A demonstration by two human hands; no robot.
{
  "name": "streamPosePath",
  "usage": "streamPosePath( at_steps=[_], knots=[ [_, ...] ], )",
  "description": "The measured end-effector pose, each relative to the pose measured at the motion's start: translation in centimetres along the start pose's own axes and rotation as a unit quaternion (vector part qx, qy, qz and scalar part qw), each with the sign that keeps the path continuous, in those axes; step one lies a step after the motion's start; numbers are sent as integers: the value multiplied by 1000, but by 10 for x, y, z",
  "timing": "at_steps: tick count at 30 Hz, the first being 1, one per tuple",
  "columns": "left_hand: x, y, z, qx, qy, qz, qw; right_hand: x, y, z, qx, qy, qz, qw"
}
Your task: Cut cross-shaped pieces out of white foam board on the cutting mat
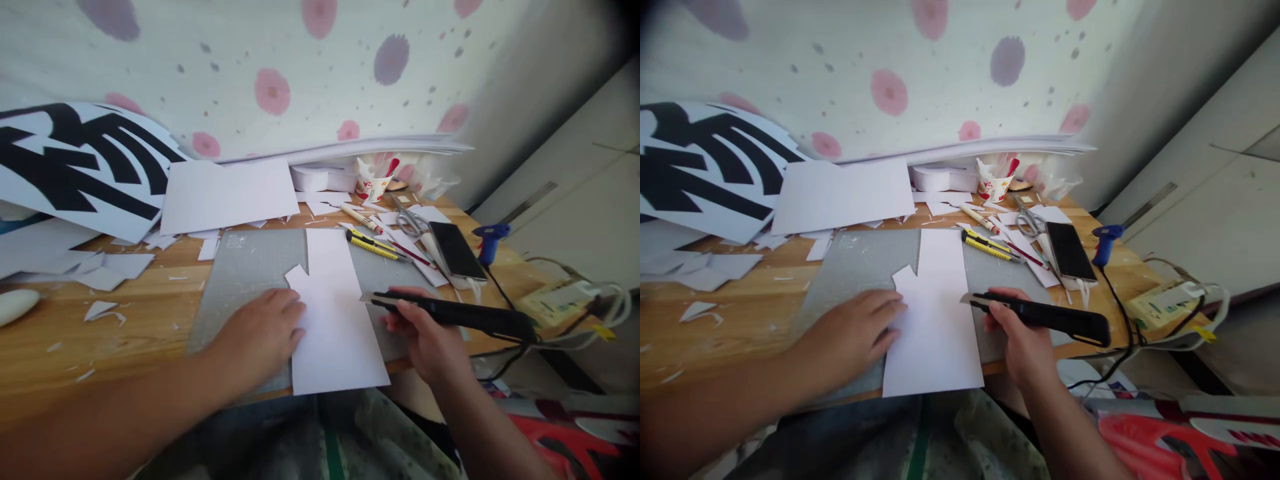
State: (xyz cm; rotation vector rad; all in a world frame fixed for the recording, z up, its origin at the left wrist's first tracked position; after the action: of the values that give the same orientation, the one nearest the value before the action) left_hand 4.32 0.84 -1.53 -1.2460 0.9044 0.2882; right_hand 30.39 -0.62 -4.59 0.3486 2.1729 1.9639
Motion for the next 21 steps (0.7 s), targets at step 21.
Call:
streamPosePath(
  at_steps=[21],
  knots=[
    [38, 4, -12, 235, 2, 292, 927, 125, 15, 45, -301, 217, -297, 880]
  ],
)
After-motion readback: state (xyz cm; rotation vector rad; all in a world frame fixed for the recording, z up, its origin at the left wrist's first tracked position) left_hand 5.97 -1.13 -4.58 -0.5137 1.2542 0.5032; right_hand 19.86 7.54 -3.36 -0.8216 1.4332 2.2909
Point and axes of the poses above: each hand's wrist, its own z-axis towards the middle knuckle, its own x-axis out of the palm, y = z × x, the point moved 3 cm from there along z, towards the middle knuckle, and after that the axes turned 12 degrees about -z, right-handed, at the moved point
